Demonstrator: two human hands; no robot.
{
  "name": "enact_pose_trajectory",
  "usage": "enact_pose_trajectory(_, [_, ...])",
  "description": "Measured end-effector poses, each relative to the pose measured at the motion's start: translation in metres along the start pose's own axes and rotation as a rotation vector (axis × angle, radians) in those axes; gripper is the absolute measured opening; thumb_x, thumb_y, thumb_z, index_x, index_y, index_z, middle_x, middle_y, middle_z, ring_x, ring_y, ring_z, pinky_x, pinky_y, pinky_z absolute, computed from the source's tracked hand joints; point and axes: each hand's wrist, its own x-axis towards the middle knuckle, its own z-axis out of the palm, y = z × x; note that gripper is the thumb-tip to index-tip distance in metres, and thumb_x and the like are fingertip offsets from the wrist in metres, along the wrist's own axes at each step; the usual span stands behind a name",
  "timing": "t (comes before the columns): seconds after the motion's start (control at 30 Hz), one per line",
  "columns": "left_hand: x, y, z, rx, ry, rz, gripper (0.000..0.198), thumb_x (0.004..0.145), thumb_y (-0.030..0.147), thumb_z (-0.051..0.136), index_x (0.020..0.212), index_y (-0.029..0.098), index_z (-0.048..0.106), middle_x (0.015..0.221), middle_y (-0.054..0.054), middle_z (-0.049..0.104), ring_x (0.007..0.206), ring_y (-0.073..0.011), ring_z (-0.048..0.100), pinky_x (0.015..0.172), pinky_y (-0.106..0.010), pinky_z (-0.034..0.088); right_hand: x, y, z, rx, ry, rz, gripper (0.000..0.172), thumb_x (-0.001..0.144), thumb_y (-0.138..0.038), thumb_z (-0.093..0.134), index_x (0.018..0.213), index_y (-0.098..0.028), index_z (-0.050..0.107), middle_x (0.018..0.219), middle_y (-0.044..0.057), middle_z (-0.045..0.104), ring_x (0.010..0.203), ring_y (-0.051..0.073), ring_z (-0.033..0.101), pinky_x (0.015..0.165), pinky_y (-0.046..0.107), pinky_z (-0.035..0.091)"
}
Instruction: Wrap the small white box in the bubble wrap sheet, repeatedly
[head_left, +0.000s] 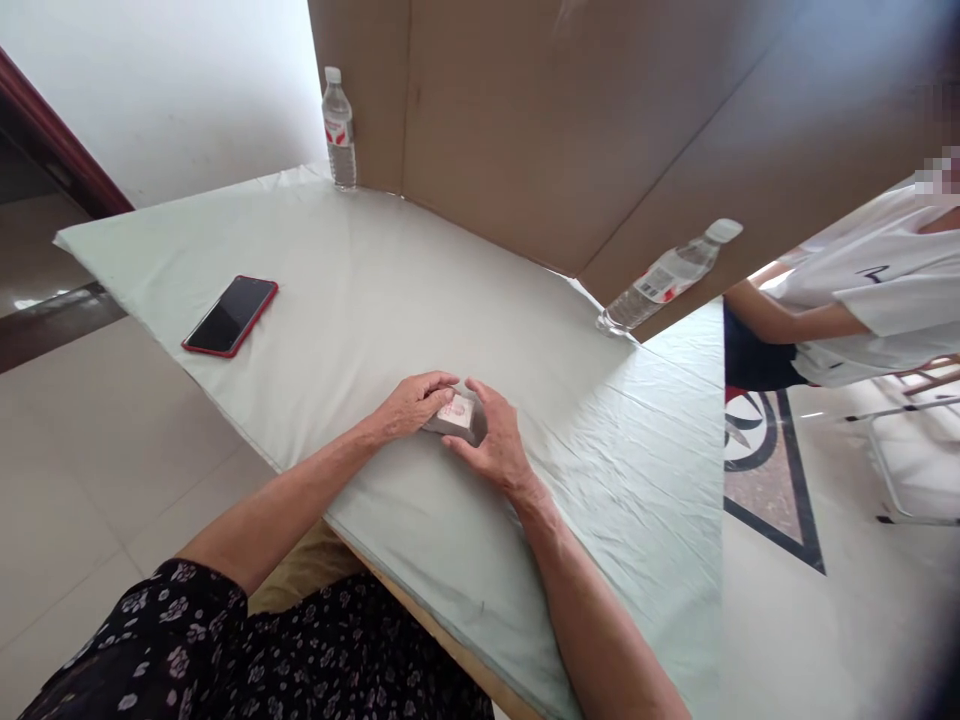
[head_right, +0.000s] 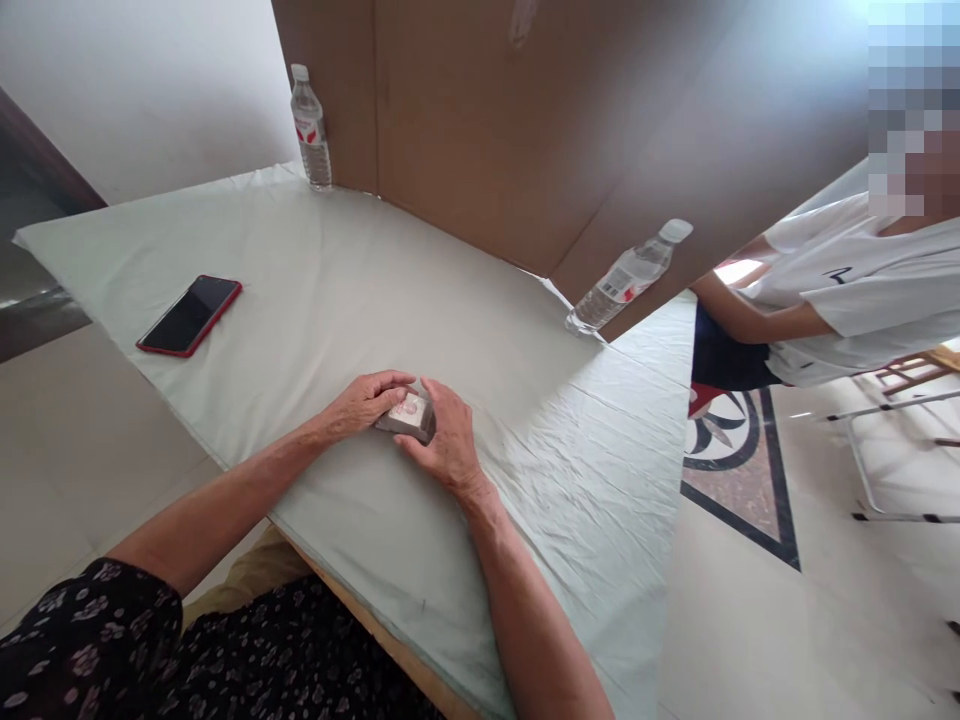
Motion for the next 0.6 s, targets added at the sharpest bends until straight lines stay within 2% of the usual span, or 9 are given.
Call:
enact_pose_trajectory(0.1, [-0.001, -0.002, 0.001, -0.020, 0.023, 0.030, 0.048, 0.087, 0.041, 0.057, 0.124, 0.010, 0.062, 0.114, -0.013, 0.072, 0.097, -0.0215, 0.067, 0.085, -0.032, 0.052, 0.000, -0.003, 0.002, -0.038, 0.046, -0.054, 0.067, 0.083, -0.040, 0.068, 0.144, -0.024, 0.045, 0.131, 0.012, 0.065, 0.123, 0.032, 0.058, 0.105, 0.052, 0.043])
enact_pose_trajectory(0.2, [0.000, -0.003, 0.001, -0.094, 0.055, 0.057, 0.051, 0.087, 0.046, 0.058, 0.125, 0.012, 0.061, 0.114, -0.012, 0.072, 0.095, -0.0207, 0.067, 0.084, -0.031, 0.053, 0.001, -0.005, -0.001, -0.071, 0.086, -0.076, 0.062, 0.084, -0.038, 0.067, 0.142, -0.025, 0.048, 0.128, 0.012, 0.066, 0.121, 0.031, 0.058, 0.104, 0.051, 0.042])
enact_pose_trajectory(0.37, [0.000, -0.001, -0.002, -0.005, 0.096, 0.011, 0.047, 0.084, 0.035, 0.060, 0.125, 0.012, 0.062, 0.120, -0.012, 0.070, 0.097, -0.0201, 0.066, 0.089, -0.032, 0.052, 0.003, 0.004, -0.003, -0.077, 0.037, -0.008, 0.060, 0.085, -0.040, 0.066, 0.140, -0.023, 0.049, 0.127, 0.012, 0.067, 0.119, 0.032, 0.060, 0.102, 0.051, 0.044])
enact_pose_trajectory(0.6, [-0.001, 0.002, -0.002, 0.112, 0.110, 0.152, 0.046, 0.078, 0.019, 0.057, 0.123, 0.017, 0.066, 0.126, -0.009, 0.067, 0.108, -0.0215, 0.063, 0.090, -0.031, 0.052, -0.002, 0.006, -0.005, -0.147, 0.107, -0.090, 0.064, 0.089, -0.047, 0.063, 0.145, -0.025, 0.042, 0.148, 0.014, 0.051, 0.136, 0.032, 0.049, 0.108, 0.051, 0.040])
